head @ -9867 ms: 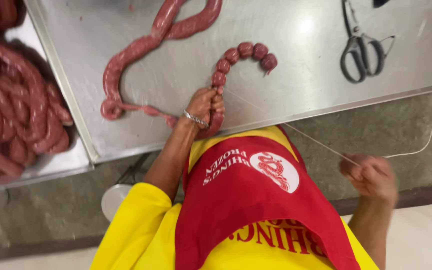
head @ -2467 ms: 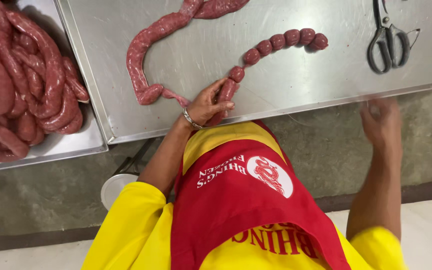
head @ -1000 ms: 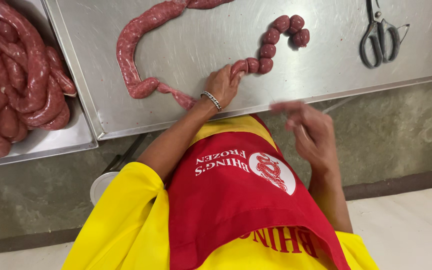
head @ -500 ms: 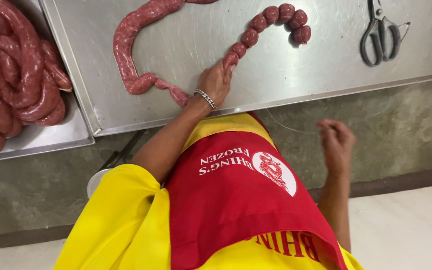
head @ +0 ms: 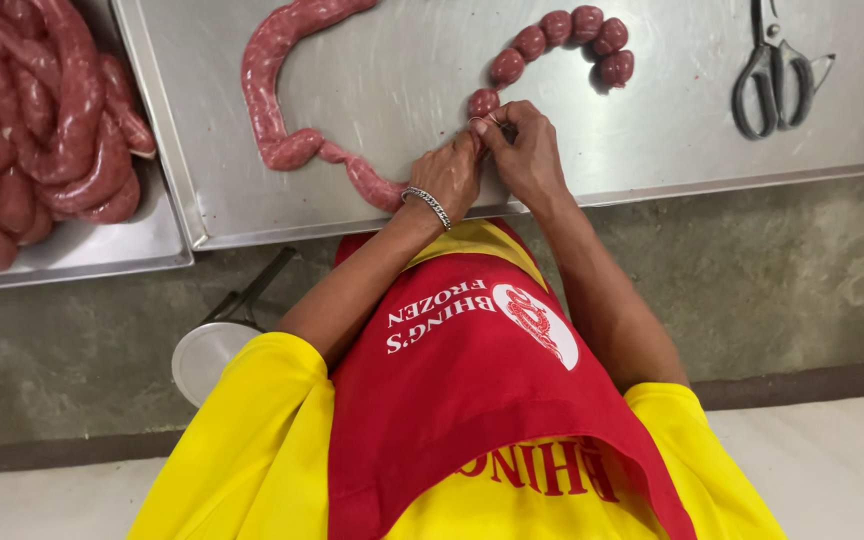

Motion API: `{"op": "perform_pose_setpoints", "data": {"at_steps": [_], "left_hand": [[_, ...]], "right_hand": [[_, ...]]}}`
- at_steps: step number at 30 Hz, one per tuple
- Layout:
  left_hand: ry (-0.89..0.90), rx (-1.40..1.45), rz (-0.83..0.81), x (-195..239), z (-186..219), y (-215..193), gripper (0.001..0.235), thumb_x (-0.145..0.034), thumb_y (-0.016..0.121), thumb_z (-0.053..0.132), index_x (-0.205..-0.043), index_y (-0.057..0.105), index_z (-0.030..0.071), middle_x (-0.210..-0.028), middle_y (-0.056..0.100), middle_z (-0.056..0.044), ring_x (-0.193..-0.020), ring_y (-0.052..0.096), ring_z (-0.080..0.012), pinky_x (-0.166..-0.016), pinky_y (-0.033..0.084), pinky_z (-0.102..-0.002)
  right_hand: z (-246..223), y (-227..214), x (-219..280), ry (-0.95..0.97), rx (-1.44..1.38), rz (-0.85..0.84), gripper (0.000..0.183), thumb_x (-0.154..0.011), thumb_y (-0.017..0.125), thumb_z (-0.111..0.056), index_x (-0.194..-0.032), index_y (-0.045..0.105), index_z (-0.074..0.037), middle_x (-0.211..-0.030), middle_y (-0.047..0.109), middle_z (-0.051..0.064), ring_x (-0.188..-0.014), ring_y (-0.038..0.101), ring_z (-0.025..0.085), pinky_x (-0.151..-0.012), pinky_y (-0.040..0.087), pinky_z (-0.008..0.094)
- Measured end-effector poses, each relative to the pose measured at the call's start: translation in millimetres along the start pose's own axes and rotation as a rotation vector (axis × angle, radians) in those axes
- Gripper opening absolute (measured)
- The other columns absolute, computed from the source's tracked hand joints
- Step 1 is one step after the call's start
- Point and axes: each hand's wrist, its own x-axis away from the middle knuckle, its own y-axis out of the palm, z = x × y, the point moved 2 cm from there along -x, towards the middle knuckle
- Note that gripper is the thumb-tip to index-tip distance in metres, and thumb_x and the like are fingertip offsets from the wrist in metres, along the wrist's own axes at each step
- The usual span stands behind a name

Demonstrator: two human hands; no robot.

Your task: The person ties sections of sausage casing filled with meat by hand to create individual links. They use a length of thin white string to tie knots between links and cut the string with a pair of scissors.

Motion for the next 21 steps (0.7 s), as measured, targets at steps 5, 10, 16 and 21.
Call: {"op": "perform_pose_setpoints", "data": {"at_steps": [5, 10, 16, 21], "left_hand": [[-0.029, 0.521, -0.053, -9.0, -26.0, 2.3, 0.029, -0.109, 0.053, 0.027, -0.116, 0.064, 0.001, -0.088, 0.068, -0.017, -0.080, 0.063, -0.0333, -0.069, 0.052, -0.044], [-0.276, 1.318, -0.422, -5.3, -59.4, -0.3, 0.026, -0.102, 0.049, 0.019, -0.108, 0.063, -0.002, -0.076, 0.055, 0.001, -0.061, 0.049, -0.0074, -0.055, 0.042, -0.021], [-0.325, 1.126, -0.338, -11.2, -46.2, -9.0, 0.026, -0.106, 0.051, 0.022, -0.093, 0.060, 0.001, -0.069, 0.047, 0.003, -0.055, 0.040, -0.0042, -0.048, 0.035, -0.020], [-0.416, 1.241, -0.269, -14.5, -50.6, -11.3, 0.026, -0.104, 0.050, 0.019, -0.090, 0.059, 0.000, -0.068, 0.049, 0.002, -0.053, 0.042, -0.0067, -0.047, 0.035, -0.023]], "right_hand": [[19.7, -28.6, 50.2, -0.116, -0.091, -0.112, 0.022, -0.102, 0.069, -0.016, -0.115, 0.076, 0.001, -0.111, 0.066, 0.010, -0.098, 0.062, 0.012, -0.082, 0.052, 0.026], [105.6, -115.4, 131.7, 0.270, -0.384, 0.371, 0.024, -0.106, 0.070, -0.020, -0.117, 0.073, 0.001, -0.085, 0.065, 0.000, -0.059, 0.045, 0.002, -0.049, 0.033, 0.021], [137.5, -163.9, 225.5, 0.316, 0.202, 0.273, 0.022, -0.109, 0.065, -0.020, -0.114, 0.075, -0.001, -0.102, 0.075, 0.004, -0.089, 0.065, 0.007, -0.074, 0.051, 0.026], [58.9, -215.5, 268.3, 0.408, 0.251, -0.227, 0.024, -0.095, 0.069, -0.030, -0.096, 0.078, -0.007, -0.076, 0.071, 0.010, -0.067, 0.060, 0.018, -0.057, 0.049, 0.033]]}}
